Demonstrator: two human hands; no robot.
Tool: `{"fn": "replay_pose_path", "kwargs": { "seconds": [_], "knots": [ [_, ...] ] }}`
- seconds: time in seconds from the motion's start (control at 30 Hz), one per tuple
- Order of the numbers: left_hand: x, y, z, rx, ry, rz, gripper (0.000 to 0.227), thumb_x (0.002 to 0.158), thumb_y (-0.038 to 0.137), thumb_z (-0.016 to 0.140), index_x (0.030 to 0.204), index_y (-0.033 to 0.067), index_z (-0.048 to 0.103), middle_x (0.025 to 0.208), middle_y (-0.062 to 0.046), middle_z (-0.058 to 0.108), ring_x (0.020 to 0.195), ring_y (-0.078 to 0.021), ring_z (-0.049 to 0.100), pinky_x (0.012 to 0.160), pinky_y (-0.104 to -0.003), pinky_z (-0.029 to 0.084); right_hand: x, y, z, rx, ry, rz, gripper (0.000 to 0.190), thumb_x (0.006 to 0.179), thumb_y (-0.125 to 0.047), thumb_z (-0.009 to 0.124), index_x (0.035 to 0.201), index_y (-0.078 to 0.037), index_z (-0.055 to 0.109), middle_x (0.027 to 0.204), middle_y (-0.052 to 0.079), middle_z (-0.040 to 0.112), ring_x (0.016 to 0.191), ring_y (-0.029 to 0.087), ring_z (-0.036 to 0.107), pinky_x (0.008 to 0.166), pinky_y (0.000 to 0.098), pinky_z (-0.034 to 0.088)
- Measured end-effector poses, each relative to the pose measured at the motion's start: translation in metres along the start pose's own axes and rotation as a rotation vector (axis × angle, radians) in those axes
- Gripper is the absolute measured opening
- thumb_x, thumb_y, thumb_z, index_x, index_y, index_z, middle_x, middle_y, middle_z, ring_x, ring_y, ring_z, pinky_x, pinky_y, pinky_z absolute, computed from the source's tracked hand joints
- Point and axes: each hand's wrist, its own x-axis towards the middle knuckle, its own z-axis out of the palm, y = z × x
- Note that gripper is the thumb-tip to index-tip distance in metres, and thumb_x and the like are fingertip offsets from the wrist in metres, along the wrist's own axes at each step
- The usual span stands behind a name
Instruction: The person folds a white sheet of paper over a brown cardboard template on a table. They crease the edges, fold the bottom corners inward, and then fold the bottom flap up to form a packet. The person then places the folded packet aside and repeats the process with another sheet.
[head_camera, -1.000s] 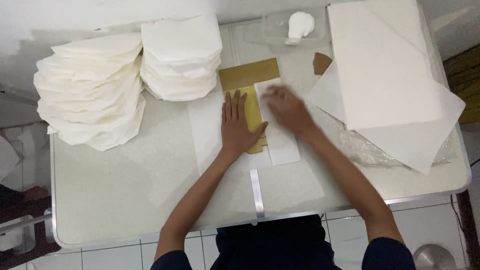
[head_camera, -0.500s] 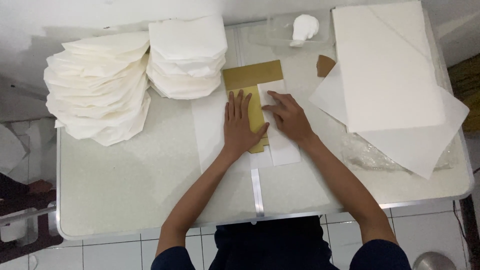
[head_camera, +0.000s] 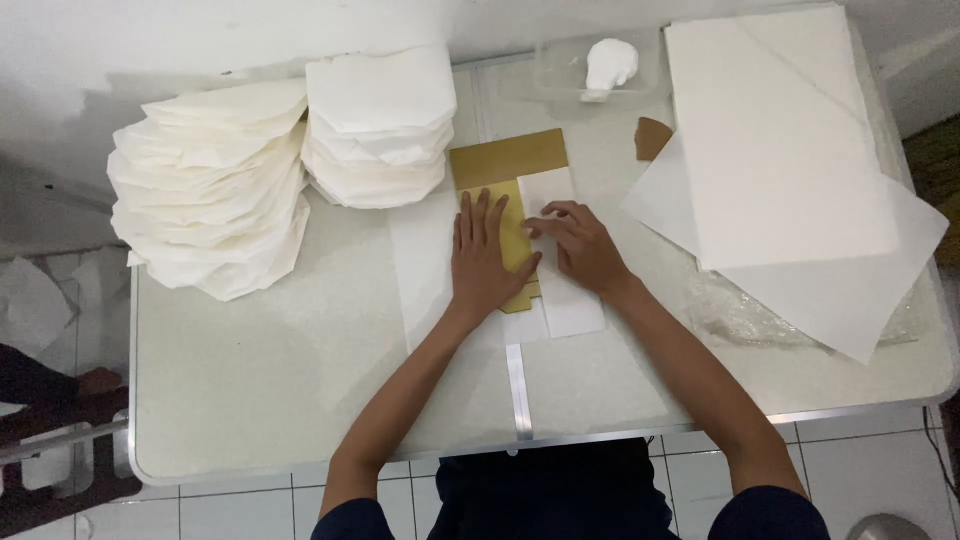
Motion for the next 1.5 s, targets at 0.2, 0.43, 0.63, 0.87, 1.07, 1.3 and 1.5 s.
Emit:
{"fn": "replay_pose_path", "kwargs": {
  "seconds": [0.2, 0.43, 0.63, 0.87, 1.07, 1.3, 1.5],
  "knots": [
    [0.000, 0.006, -0.007, 0.059, -0.034, -0.009, 0.093, 0.087, 0.069, 0.059, 0.160, 0.0255, 0.022, 0.167, -0.013, 0.012, 0.156, -0.0384, 0.003, 0.128, -0.052, 0.013, 0.005, -0.002, -0.011, 0.016, 0.090, 0.006, 0.049, 0.093, 0.016, 0.051, 0.114, -0.019, 0.077, 0.104, -0.002, 0.073, 0.113, 0.023, 0.063, 0.091, 0.0361, 0.053],
    [0.000, 0.005, -0.006, 0.079, -0.020, -0.015, 0.093, 0.087, 0.069, 0.060, 0.160, 0.0255, 0.024, 0.166, -0.014, 0.014, 0.155, -0.0395, 0.006, 0.127, -0.052, 0.016, 0.003, 0.002, -0.003, -0.140, 0.103, -0.005, 0.050, 0.088, 0.018, 0.053, 0.097, -0.022, 0.081, 0.127, 0.001, 0.064, 0.120, 0.027, 0.057, 0.095, 0.0384, 0.051],
    [-0.001, 0.002, 0.000, 0.059, -0.013, -0.007, 0.091, 0.089, 0.070, 0.058, 0.160, 0.0253, 0.022, 0.167, -0.014, 0.013, 0.156, -0.0391, 0.005, 0.128, -0.052, 0.013, 0.006, -0.006, -0.007, -0.011, 0.138, 0.011, 0.046, 0.088, 0.018, 0.054, 0.079, -0.018, 0.080, 0.123, 0.001, 0.072, 0.118, 0.026, 0.060, 0.095, 0.0381, 0.050],
    [0.000, 0.001, 0.002, 0.054, 0.000, -0.007, 0.092, 0.088, 0.072, 0.057, 0.159, 0.0245, 0.025, 0.167, -0.014, 0.014, 0.156, -0.0388, 0.006, 0.127, -0.052, 0.013, 0.005, -0.009, -0.007, 0.042, 0.077, -0.038, 0.036, 0.089, 0.017, 0.055, 0.087, -0.014, 0.073, 0.096, -0.001, 0.077, 0.115, 0.023, 0.066, 0.097, 0.0400, 0.048],
    [0.000, 0.000, 0.003, 0.040, 0.031, 0.017, 0.089, 0.089, 0.071, 0.057, 0.159, 0.0260, 0.027, 0.166, -0.014, 0.016, 0.155, -0.0406, 0.007, 0.126, -0.054, 0.016, 0.000, 0.001, -0.003, 0.129, 0.131, -0.048, 0.045, 0.085, 0.019, 0.051, 0.096, -0.016, 0.077, 0.085, -0.001, 0.076, 0.106, 0.022, 0.068, 0.093, 0.0371, 0.048],
    [-0.001, 0.005, -0.003, 0.081, 0.041, 0.061, 0.078, 0.091, 0.065, 0.060, 0.158, 0.0386, 0.029, 0.165, -0.014, 0.018, 0.154, -0.0474, 0.006, 0.125, -0.058, 0.018, 0.015, -0.019, -0.022, -0.085, 0.143, -0.066, 0.044, 0.083, 0.019, 0.057, 0.093, -0.017, 0.081, 0.094, 0.001, 0.070, 0.103, 0.023, 0.063, 0.084, 0.0348, 0.048],
    [-0.002, -0.002, 0.004, 0.057, 0.086, 0.110, 0.063, 0.095, 0.062, 0.059, 0.152, 0.0421, 0.042, 0.165, -0.017, 0.016, 0.152, -0.0514, 0.004, 0.122, -0.062, 0.020, 0.008, -0.015, -0.018, -0.037, 0.148, -0.031, 0.044, 0.081, 0.018, 0.059, 0.078, -0.020, 0.082, 0.105, 0.001, 0.073, 0.106, 0.025, 0.061, 0.086, 0.0355, 0.047]
  ]
}}
